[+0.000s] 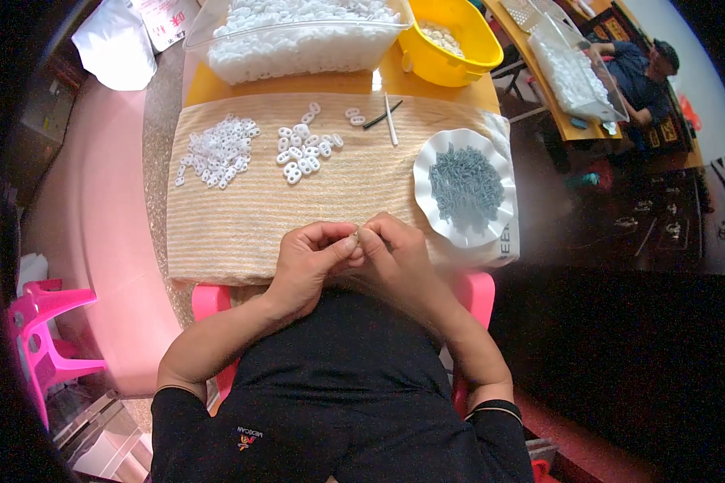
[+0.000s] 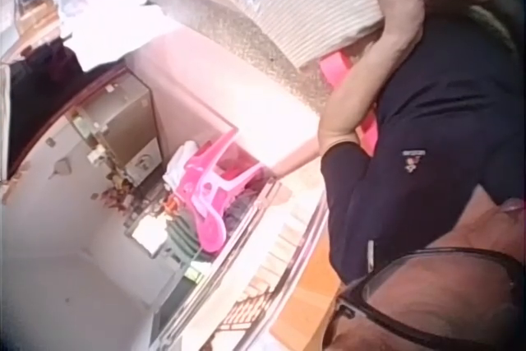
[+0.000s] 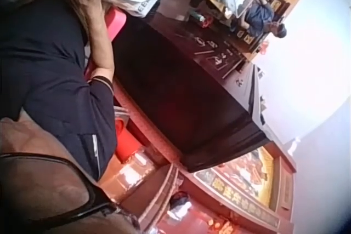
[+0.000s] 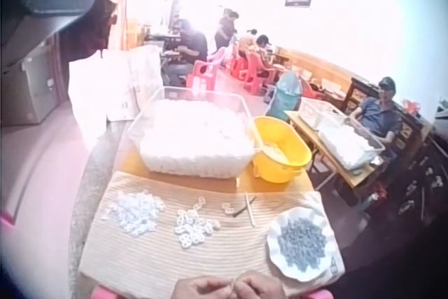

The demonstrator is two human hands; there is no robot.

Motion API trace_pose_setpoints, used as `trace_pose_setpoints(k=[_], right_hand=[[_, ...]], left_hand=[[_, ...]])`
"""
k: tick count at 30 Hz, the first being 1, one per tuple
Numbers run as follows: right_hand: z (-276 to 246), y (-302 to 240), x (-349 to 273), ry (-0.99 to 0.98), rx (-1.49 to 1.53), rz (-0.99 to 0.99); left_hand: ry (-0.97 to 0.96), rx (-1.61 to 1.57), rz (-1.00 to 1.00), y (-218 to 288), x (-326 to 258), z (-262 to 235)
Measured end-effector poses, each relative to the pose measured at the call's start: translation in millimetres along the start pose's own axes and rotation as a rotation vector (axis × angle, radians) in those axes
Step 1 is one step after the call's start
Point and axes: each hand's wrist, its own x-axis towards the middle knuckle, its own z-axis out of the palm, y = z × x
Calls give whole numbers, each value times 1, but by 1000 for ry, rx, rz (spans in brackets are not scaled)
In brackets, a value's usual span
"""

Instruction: Assembling small white plastic parts by inserting grey components into them using fingers.

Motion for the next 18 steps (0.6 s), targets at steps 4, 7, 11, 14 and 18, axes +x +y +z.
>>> trace_pose_setpoints(k=[4, 7, 11, 14, 18], right_hand=[[2, 1, -1, 14, 0, 2], [1, 0, 0, 20, 28, -6], [-1, -1, 0, 3, 105, 40], [-3, -4, 3, -19, 118, 49], [-6, 1, 3, -36, 307, 124]], left_hand=[[19, 10, 43, -5, 0, 1], [35, -8, 27, -3, 0, 1], [20, -43, -1, -1, 0, 1], [12, -71, -18, 1, 0, 0], [19, -105, -55, 4, 1, -3]])
